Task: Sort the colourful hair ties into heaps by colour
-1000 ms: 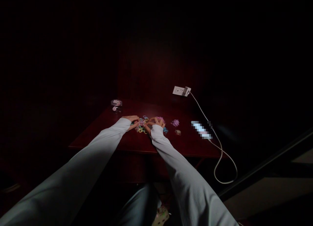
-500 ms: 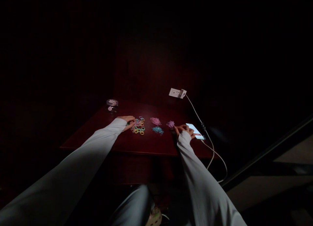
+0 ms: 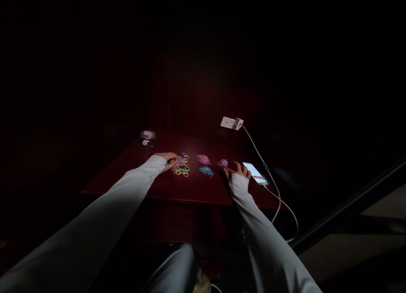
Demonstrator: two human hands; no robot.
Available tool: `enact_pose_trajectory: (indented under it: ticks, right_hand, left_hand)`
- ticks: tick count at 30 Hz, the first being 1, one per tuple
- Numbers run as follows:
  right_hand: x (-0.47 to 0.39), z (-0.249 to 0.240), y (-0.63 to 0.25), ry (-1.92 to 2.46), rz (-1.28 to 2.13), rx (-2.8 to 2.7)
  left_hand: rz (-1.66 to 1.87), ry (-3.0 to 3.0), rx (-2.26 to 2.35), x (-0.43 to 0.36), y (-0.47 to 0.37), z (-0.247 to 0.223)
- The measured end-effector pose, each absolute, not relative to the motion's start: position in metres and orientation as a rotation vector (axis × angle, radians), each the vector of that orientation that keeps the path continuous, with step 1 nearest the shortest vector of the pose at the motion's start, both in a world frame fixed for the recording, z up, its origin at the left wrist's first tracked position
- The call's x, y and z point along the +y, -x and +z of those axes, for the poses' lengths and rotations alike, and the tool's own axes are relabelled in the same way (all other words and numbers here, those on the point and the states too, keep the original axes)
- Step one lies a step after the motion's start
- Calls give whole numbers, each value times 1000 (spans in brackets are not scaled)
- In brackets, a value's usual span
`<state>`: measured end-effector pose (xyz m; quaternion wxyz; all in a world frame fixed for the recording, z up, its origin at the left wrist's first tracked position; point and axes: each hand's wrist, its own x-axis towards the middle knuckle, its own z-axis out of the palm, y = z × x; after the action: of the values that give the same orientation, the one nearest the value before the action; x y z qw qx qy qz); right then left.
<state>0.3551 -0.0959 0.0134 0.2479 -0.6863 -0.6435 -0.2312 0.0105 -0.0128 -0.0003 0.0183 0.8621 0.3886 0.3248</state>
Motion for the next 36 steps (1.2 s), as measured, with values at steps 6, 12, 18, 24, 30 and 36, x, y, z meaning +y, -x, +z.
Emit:
enact_pose_trajectory:
  ticks: [6,12,18,24,30,36]
  right_hand:
    - [-89,12,-269,1591,-590,-2024]
    - [-71,11,-219,1518,-460,-2139]
    - [-68,11,-234,1626,-384,-1950]
    - [-76,6,-246,1630,-344,-2020]
    - [-72,4,-244,1597,-281,-2089]
    - [-69,7,-239,1596,-265,-2111]
  left_hand:
    - [1006,-2673,1255,-13,-12,0]
    - [977,-2683,1276,-15,-13,4]
    - [922,-2685,1291,-18,-13,6]
    - [914,-2687,1280,-19,-12,8]
    - [908,-2673,1266,-25,-11,13]
    - [925,-2678,1279,-30,-11,19]
